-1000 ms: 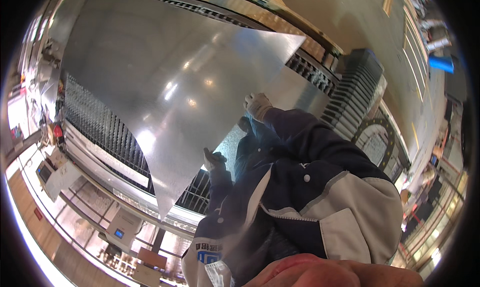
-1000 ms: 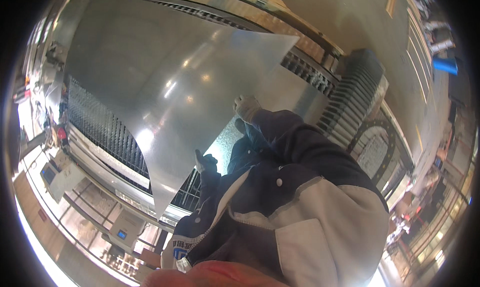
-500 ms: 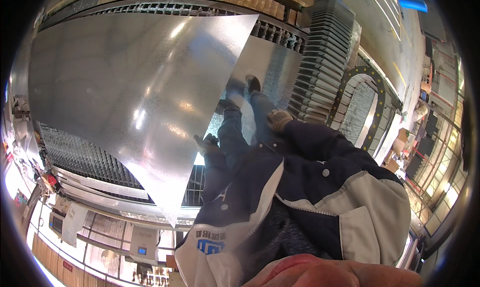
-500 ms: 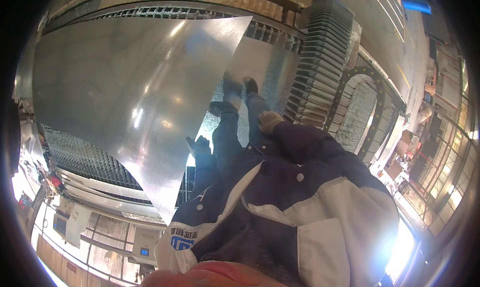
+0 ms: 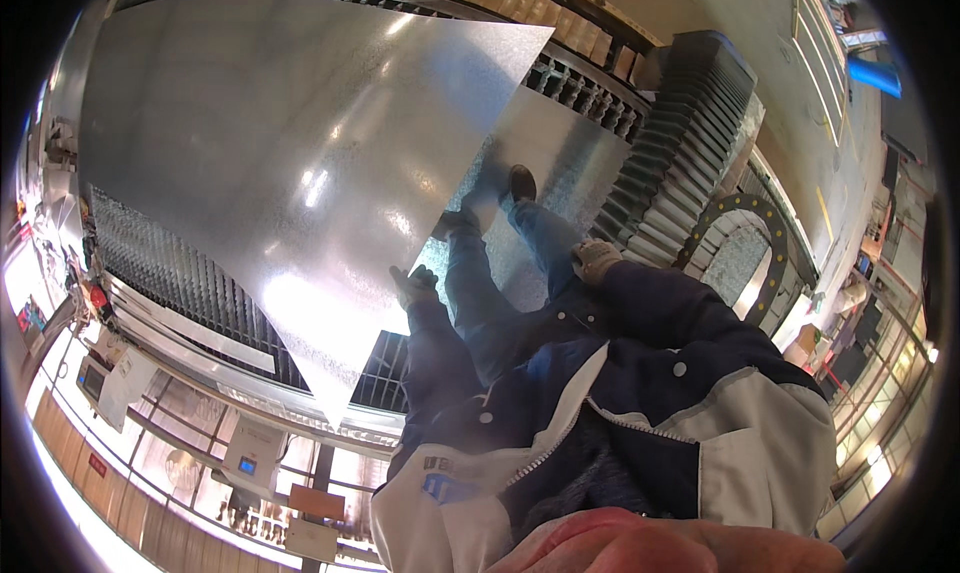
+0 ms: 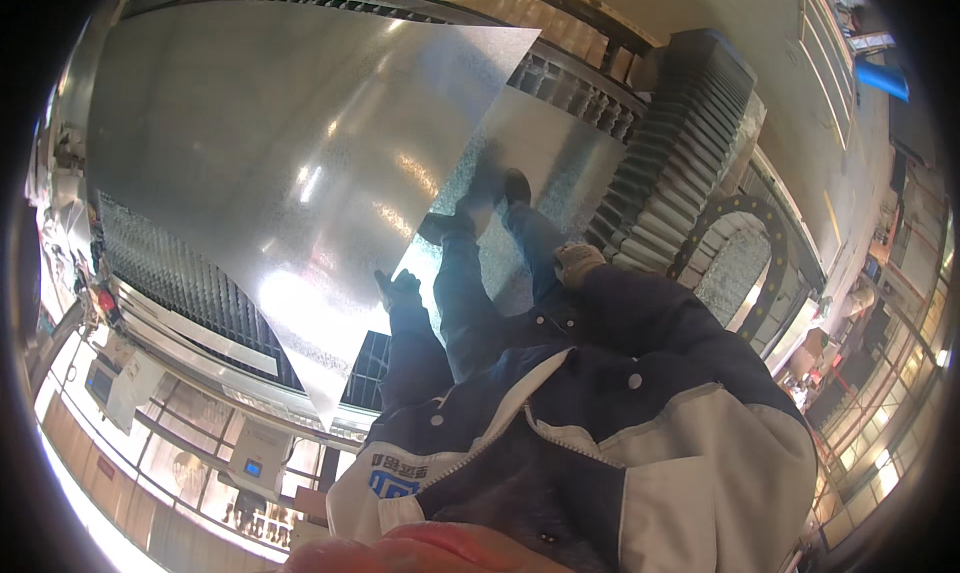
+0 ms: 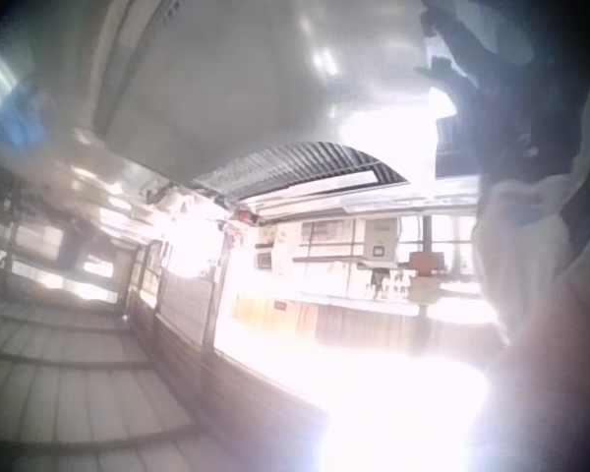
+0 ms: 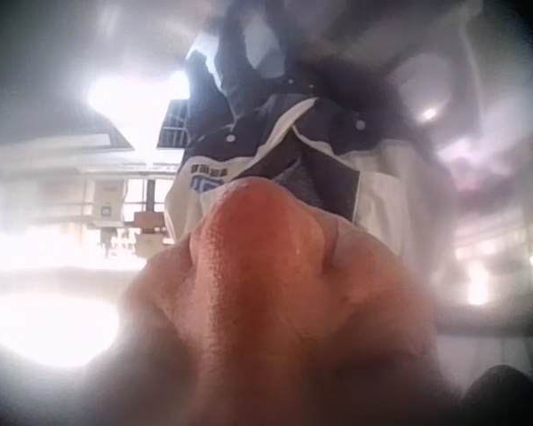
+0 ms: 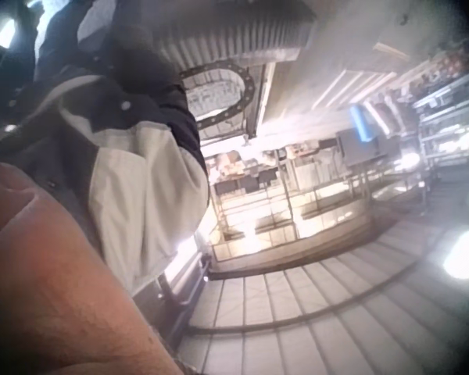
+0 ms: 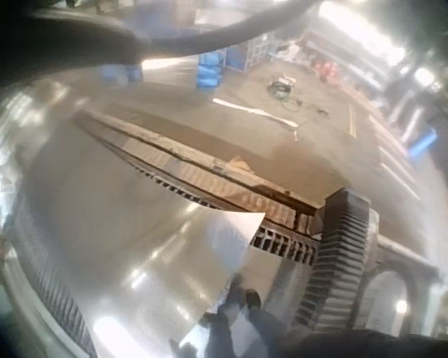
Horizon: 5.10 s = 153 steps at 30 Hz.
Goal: The person picks up and places large metal sheets onto a machine bed, then retrieves a handheld remote control from a drawer and operates it.
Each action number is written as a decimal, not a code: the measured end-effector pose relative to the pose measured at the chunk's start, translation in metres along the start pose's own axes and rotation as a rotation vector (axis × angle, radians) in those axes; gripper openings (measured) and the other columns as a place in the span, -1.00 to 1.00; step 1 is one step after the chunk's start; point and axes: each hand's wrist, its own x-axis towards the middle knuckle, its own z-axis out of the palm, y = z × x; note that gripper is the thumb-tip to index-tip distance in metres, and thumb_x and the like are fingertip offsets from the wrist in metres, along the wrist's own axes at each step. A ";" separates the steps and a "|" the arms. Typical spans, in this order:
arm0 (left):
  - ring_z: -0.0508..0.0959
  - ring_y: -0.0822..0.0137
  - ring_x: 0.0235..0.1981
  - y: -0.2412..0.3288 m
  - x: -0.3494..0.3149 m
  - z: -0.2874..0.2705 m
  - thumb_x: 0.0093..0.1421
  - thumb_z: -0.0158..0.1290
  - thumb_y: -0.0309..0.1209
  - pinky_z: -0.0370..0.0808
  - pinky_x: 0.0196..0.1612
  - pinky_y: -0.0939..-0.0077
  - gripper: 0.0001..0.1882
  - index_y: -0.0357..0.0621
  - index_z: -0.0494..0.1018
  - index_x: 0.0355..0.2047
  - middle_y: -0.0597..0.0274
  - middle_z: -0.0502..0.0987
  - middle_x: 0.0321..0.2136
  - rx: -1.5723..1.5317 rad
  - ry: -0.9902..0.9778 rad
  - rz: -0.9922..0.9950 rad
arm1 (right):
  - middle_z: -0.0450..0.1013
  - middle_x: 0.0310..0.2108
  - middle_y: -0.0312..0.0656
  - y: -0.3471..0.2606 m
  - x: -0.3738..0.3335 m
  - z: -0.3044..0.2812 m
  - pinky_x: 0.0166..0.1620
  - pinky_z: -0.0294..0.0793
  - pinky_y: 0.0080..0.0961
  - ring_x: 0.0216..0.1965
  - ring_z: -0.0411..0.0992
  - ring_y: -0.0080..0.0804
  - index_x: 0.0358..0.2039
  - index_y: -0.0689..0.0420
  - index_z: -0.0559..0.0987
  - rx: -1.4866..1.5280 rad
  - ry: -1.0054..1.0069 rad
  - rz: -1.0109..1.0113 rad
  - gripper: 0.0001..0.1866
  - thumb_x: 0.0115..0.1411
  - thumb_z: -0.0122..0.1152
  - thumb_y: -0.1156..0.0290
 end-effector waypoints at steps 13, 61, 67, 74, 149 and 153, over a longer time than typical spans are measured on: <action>0.55 0.15 -0.44 -0.123 -0.027 -0.062 0.25 0.07 0.05 0.52 -0.45 0.16 -0.46 -0.27 0.43 -0.15 0.02 0.54 -0.41 0.584 -0.034 -0.215 | 0.44 0.05 0.11 0.116 -0.040 0.025 0.16 0.37 -0.16 0.10 0.42 0.01 0.04 0.14 0.51 0.339 0.070 0.119 -0.54 0.25 -0.02 0.11; 0.62 0.23 -0.45 -0.023 0.189 0.987 0.13 0.14 -0.03 0.55 -0.38 0.32 -0.42 -0.30 0.52 -0.05 0.04 0.63 -0.38 1.322 -0.201 0.572 | 0.53 -0.01 -0.01 0.579 0.335 -0.545 0.09 0.42 -0.26 0.04 0.47 -0.06 0.01 0.14 0.55 0.728 0.274 0.384 -0.56 0.26 0.07 0.11; 0.54 -0.04 0.04 -0.031 0.439 1.137 -0.08 0.26 0.11 0.42 0.11 0.18 -0.15 -0.37 0.47 0.03 -0.21 0.60 -0.13 1.419 0.134 0.796 | 0.49 0.04 -0.05 0.688 0.526 -0.578 0.08 0.44 -0.26 0.04 0.47 -0.08 0.06 0.06 0.53 0.499 0.105 0.447 -0.56 0.26 0.07 0.11; 0.55 0.12 -0.30 -0.009 0.641 1.284 -0.06 0.34 0.05 0.49 -0.21 0.23 -0.22 -0.51 0.45 -0.14 -0.11 0.59 -0.27 1.311 0.231 0.684 | 0.52 -0.09 -0.09 0.773 0.679 -0.598 -0.04 0.49 -0.24 -0.14 0.55 -0.13 0.01 0.04 0.52 0.633 0.175 0.438 -0.65 0.26 0.06 0.22; 0.62 0.40 -0.16 1.473 1.164 1.993 0.23 0.12 -0.43 0.50 -0.06 0.54 -0.77 -0.27 0.56 -0.14 0.13 0.65 -0.23 -0.288 0.871 0.838 | 0.58 -0.15 0.06 -0.647 2.023 -2.517 -0.10 0.52 -0.25 -0.14 0.56 -0.10 0.05 0.07 0.55 -0.306 0.694 -0.609 -0.58 0.34 -0.02 0.11; 0.65 0.33 -0.14 1.583 1.186 1.966 0.22 0.14 -0.36 0.53 -0.03 0.45 -0.72 -0.25 0.55 -0.12 0.05 0.66 -0.26 -0.184 1.186 0.952 | 0.45 0.09 0.07 -0.918 1.993 -2.586 0.12 0.41 -0.21 0.05 0.46 -0.02 0.09 0.08 0.51 -0.465 0.517 -0.907 -0.56 0.31 -0.01 0.11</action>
